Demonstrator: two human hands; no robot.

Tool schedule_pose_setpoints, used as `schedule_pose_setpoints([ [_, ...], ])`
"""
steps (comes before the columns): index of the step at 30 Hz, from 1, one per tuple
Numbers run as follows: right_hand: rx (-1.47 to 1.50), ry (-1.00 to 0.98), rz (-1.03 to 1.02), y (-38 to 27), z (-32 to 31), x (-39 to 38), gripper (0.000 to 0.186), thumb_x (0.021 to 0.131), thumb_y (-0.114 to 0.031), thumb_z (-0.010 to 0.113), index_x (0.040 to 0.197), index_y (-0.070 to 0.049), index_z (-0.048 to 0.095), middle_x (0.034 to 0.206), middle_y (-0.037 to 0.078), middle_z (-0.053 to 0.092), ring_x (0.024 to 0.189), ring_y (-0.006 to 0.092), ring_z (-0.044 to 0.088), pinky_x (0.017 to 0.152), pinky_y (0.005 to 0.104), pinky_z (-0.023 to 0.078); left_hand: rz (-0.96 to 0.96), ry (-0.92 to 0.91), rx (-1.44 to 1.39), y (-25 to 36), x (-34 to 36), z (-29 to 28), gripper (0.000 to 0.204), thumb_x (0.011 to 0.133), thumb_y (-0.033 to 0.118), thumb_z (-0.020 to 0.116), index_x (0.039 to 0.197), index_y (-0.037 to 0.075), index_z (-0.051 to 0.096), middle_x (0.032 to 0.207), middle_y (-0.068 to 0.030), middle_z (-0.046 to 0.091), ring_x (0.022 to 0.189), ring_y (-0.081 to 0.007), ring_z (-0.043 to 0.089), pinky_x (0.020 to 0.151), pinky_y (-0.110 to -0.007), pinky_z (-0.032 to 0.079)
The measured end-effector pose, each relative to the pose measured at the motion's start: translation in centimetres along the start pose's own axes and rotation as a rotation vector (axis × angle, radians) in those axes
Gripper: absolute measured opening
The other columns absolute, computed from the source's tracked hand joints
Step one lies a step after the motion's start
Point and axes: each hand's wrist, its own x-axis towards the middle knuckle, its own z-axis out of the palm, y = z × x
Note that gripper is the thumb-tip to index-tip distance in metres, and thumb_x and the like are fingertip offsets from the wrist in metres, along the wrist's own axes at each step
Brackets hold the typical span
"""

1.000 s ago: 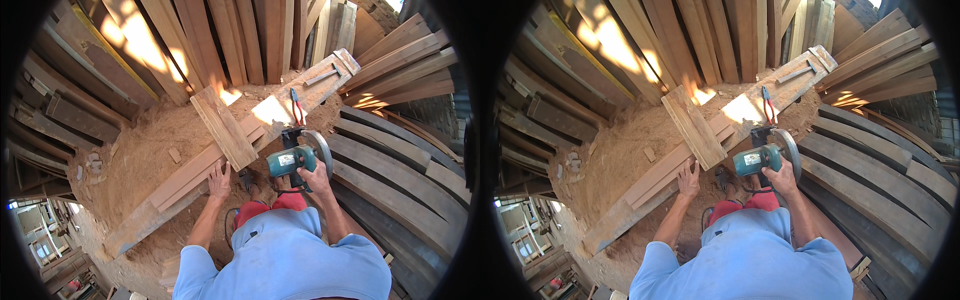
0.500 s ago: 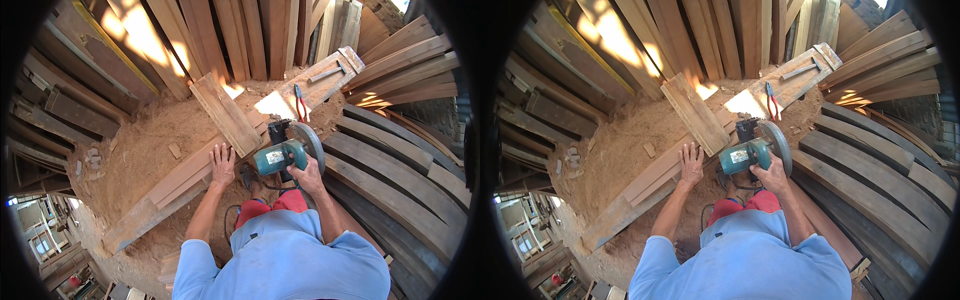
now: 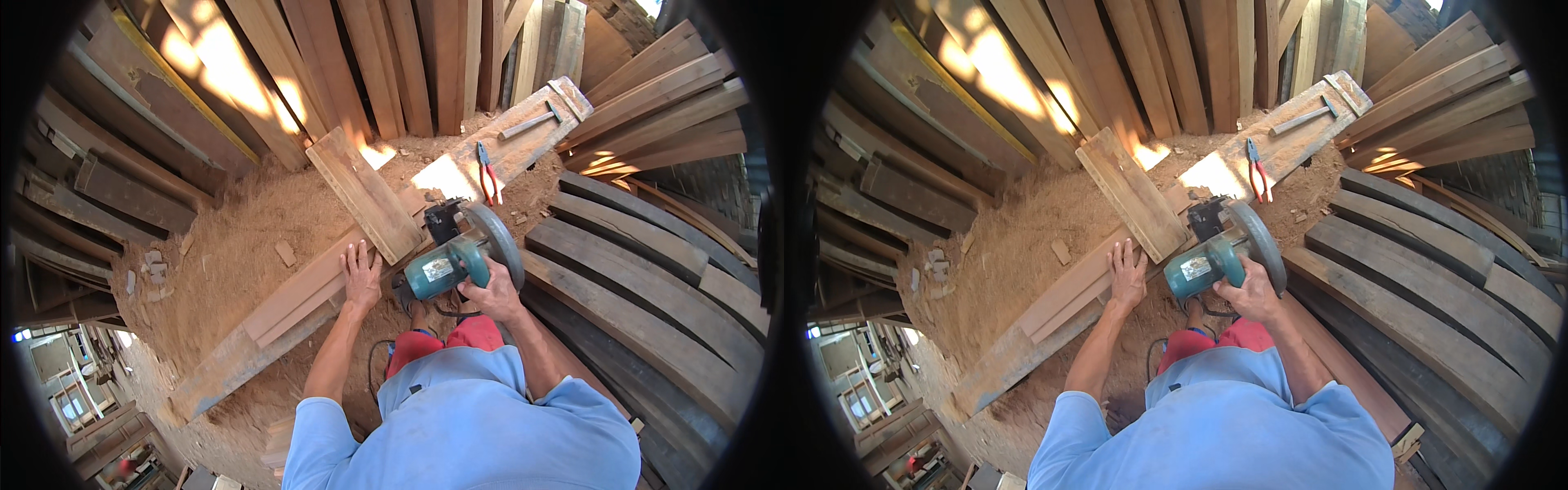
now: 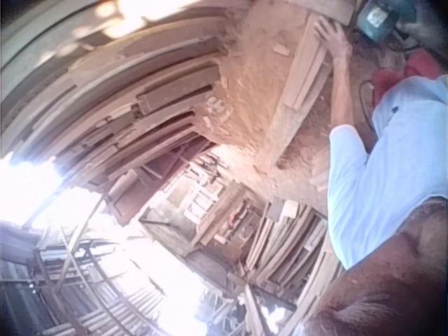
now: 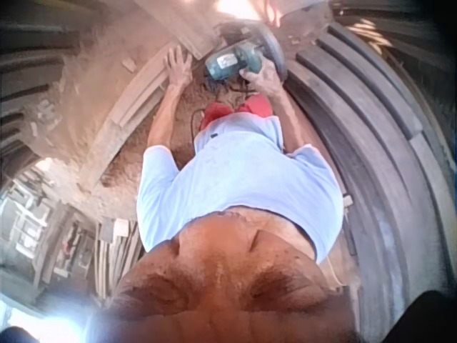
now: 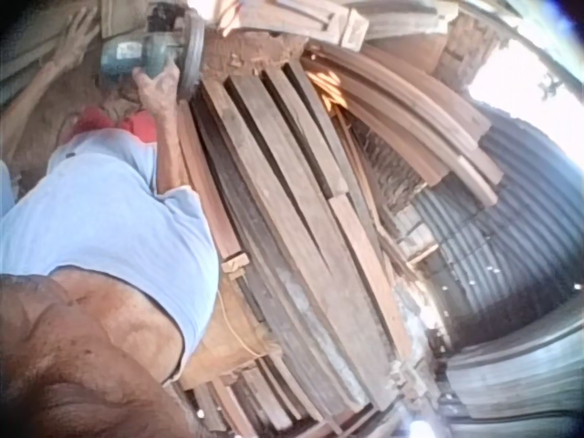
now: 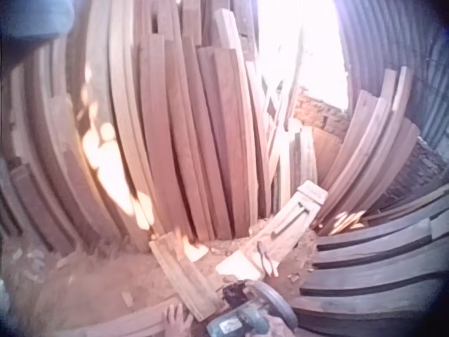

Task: The person uses a handheld circular saw to cut a long wooden plank resting on a makeshift support. They make several cuts along the plank, adjusting the wood's position between cuts. The person also uses pliers to adjust the saw's blade guard during the process.

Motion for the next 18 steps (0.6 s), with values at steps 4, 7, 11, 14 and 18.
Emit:
schedule_pose_setpoints([
  [4, -0.075, -0.084, -0.030, -0.5, 1.0, 0.8, 0.037, 0.086, -0.012, 0.076, 0.118, 0.003, 0.066, 0.083, 0.007, 0.067, 0.079, 0.0175, 0.064, 0.077, 0.0365, 0.054, 0.007, -0.022, 0.052, -0.3, 0.1, 0.1, 0.069, 0.084, 0.005, 0.069, 0.152, 0.011, 0.053, 0.168, -0.0288, 0.026, 0.154, -0.0561, 0.022, 0.124, -0.071, 0.017],
  [7, -0.146, -0.112, -0.032, -0.2, 2.3, 1.5, 0.037, 0.087, -0.012, 0.075, 0.119, 0.004, 0.066, 0.083, 0.010, 0.070, 0.079, 0.0204, 0.069, 0.078, 0.0383, 0.055, -0.015, -0.031, 0.025, -0.1, 0.0, 0.2, 0.075, 0.083, 0.005, 0.072, 0.154, 0.013, 0.052, 0.171, -0.0260, 0.022, 0.157, -0.0533, 0.016, 0.127, -0.068, 0.014],
  [11, -0.187, -0.098, -0.092, 0.6, 4.1, 2.2, 0.036, 0.087, -0.013, 0.075, 0.117, 0.004, 0.064, 0.075, 0.011, 0.070, 0.068, 0.0229, 0.070, 0.071, 0.0406, 0.055, 0.005, -0.022, -0.011, 0.1, -0.1, -1.2, 0.068, 0.086, 0.009, 0.072, 0.152, 0.013, 0.054, 0.171, -0.0253, 0.024, 0.157, -0.0524, 0.019, 0.127, -0.067, 0.016],
  [14, -0.249, -0.110, -0.055, 0.9, 4.6, 2.4, 0.033, 0.088, -0.013, 0.075, 0.114, 0.003, 0.064, 0.071, 0.011, 0.069, 0.065, 0.0235, 0.069, 0.069, 0.0408, 0.054, -0.040, -0.251, -0.143, -0.7, 1.0, -4.0, 0.065, 0.088, 0.013, 0.073, 0.151, 0.013, 0.055, 0.167, -0.0245, 0.034, 0.153, -0.0500, 0.030, 0.125, -0.061, 0.026],
  [18, -0.289, -0.110, -0.046, 0.7, 4.6, 2.6, 0.030, 0.088, -0.014, 0.074, 0.112, 0.002, 0.064, 0.069, 0.012, 0.068, 0.064, 0.0248, 0.069, 0.068, 0.0407, 0.053, -0.171, -0.313, -0.497, -1.8, 6.5, -7.4, 0.058, 0.089, 0.016, 0.074, 0.146, 0.015, 0.060, 0.160, -0.0233, 0.046, 0.145, -0.0469, 0.044, 0.120, -0.053, 0.039],
])
